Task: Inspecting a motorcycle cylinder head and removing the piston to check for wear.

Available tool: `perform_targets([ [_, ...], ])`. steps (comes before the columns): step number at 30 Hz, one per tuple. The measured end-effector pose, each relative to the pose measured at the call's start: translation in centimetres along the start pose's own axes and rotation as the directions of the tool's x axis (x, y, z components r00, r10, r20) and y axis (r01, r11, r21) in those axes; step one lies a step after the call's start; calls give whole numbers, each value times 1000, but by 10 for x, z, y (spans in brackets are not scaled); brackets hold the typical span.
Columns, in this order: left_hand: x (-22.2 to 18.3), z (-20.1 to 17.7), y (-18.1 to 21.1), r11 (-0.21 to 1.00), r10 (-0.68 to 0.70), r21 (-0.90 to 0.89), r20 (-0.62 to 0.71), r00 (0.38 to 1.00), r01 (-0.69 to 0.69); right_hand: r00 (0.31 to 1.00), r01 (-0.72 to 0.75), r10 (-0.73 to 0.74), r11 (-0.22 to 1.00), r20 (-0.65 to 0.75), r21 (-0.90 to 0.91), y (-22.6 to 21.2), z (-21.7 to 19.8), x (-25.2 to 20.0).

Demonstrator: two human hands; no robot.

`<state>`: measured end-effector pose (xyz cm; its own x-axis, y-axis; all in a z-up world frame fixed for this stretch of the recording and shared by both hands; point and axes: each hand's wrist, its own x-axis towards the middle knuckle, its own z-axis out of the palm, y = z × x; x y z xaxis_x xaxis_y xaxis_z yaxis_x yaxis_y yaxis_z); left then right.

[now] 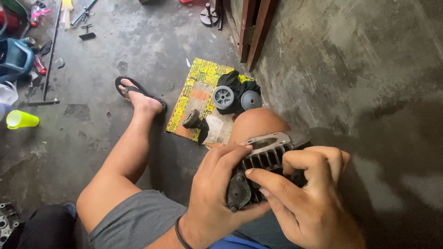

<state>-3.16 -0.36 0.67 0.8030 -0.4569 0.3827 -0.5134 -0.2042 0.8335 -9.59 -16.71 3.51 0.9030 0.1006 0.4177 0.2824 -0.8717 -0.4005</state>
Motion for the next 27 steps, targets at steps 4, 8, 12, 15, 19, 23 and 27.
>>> perform_targets([
  [4, -1, 1, 0, 999, 28, 22, -9, 1000, -28, 999, -19, 20, 1000, 30, -15, 1, 0, -4],
  [8, -3, 1, -2, 1000, 25, 15, 1, 1000, -25, 998, -44, 43, 999, 43, 12, 2, -3, -5],
  [12, 0, -5, -5, 1000, 0, -23, 42, 999, 1, 944, -317, 330, 922, -21, 224, 17, 2, -32],
  [15, 0, -5, -7, 999, -6, -50, 39, 999, 8, 900, -342, 384, 916, -209, 211, 21, 4, -22],
  [19, -1, -6, -7, 997, -22, -72, 41, 999, 25, 825, -389, 418, 908, -381, 154, 25, 3, -27],
  [23, -1, -7, -9, 996, -16, -88, 37, 999, 20, 907, -174, 225, 970, -357, 168, 38, -14, -35],
  [27, 0, -7, -10, 996, -23, -85, 39, 999, 26, 980, -117, 138, 982, -141, 147, 12, -15, -11],
])
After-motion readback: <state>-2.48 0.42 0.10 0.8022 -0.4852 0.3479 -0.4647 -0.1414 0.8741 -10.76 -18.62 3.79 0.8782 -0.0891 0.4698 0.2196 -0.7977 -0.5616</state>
